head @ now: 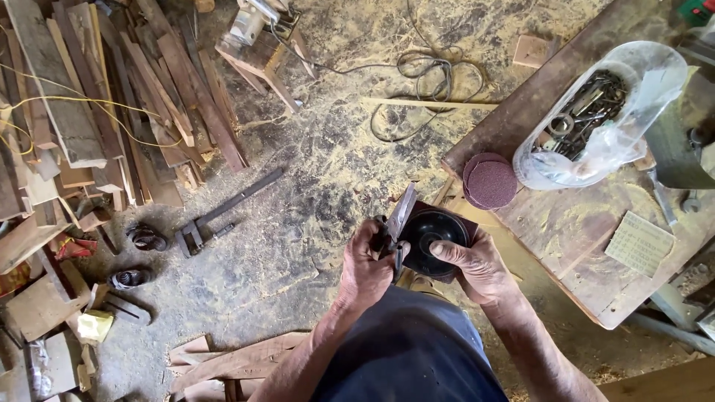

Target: Using scissors to trim a circular piece of sandpaper to match the size of a sanding pad.

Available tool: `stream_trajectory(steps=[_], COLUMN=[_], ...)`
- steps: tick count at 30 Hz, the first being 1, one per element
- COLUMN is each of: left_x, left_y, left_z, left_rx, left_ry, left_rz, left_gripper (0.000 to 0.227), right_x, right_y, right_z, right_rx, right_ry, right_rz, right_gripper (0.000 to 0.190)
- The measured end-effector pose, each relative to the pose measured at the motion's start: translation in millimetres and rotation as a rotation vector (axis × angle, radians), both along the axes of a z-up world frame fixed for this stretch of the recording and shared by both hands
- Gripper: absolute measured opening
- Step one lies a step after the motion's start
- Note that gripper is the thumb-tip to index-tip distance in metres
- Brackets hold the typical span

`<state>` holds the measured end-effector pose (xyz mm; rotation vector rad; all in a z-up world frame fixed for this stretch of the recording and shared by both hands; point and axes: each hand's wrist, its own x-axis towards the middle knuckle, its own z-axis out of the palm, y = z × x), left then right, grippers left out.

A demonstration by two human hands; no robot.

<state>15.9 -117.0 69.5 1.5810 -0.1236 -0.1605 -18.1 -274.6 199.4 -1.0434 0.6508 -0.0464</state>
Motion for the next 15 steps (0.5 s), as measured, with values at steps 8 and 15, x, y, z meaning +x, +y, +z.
stream_trajectory(steps=[8, 15], left_x=[8, -1], left_y=[21, 13], left_z=[11, 62], left_rx=[-0.007, 0.206], left_ry=[0.022, -0.417], left_rz=[-0.014, -0.098], left_gripper=[0.034, 0.065], right_x=[3, -13], right_y=[17, 5], right_z=[5, -56], right_rx=[0.068, 0.148], right_ry=[-0.001, -0.240], right_rz=[-0.046, -0.017], right_gripper=[0.047, 0.058])
